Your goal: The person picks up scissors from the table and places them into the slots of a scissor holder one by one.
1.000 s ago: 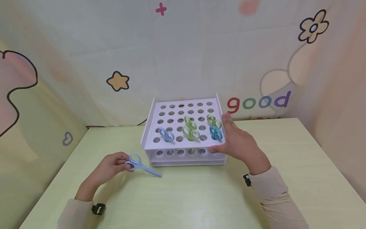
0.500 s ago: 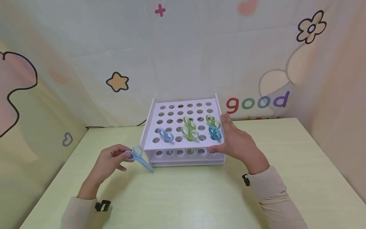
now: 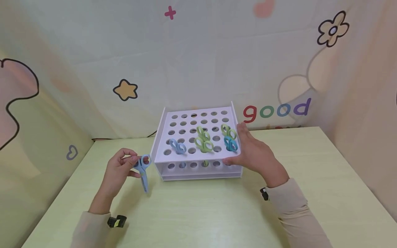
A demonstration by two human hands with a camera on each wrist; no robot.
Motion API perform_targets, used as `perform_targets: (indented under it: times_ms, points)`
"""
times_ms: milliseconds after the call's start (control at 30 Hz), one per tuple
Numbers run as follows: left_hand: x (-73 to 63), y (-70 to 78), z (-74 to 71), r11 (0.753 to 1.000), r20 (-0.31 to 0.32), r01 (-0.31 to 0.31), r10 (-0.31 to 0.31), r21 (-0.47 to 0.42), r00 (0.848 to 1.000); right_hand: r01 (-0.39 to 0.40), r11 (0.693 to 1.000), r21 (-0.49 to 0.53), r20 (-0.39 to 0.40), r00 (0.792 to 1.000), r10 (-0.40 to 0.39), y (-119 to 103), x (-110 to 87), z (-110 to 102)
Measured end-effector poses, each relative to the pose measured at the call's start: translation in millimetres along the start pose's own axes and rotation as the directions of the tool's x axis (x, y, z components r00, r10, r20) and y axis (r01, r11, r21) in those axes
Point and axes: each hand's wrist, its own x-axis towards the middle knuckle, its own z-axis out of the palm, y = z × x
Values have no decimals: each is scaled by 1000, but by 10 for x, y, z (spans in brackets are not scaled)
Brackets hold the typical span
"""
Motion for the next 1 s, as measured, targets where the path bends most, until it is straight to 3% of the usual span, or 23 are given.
perform_targets:
  times_ms: [367, 667, 833, 1000]
  points:
    - [-13, 38, -17, 998, 32, 26, -25, -51, 999, 5, 1000, 3, -1, 1000, -5, -25, 24, -5]
    - [-18, 33, -45, 992, 152, 107, -95, -67, 984, 0, 1000, 15, 7, 1000, 0, -20, 17, -17]
    - [-11, 34, -22, 990, 164, 134, -138, 32, 977, -5, 1000, 15, 4, 1000, 5, -10, 15, -9]
    - [-22, 41, 0, 977, 117, 142, -161, 158, 980, -9, 1000, 26, 3, 1000, 9, -10, 11, 3]
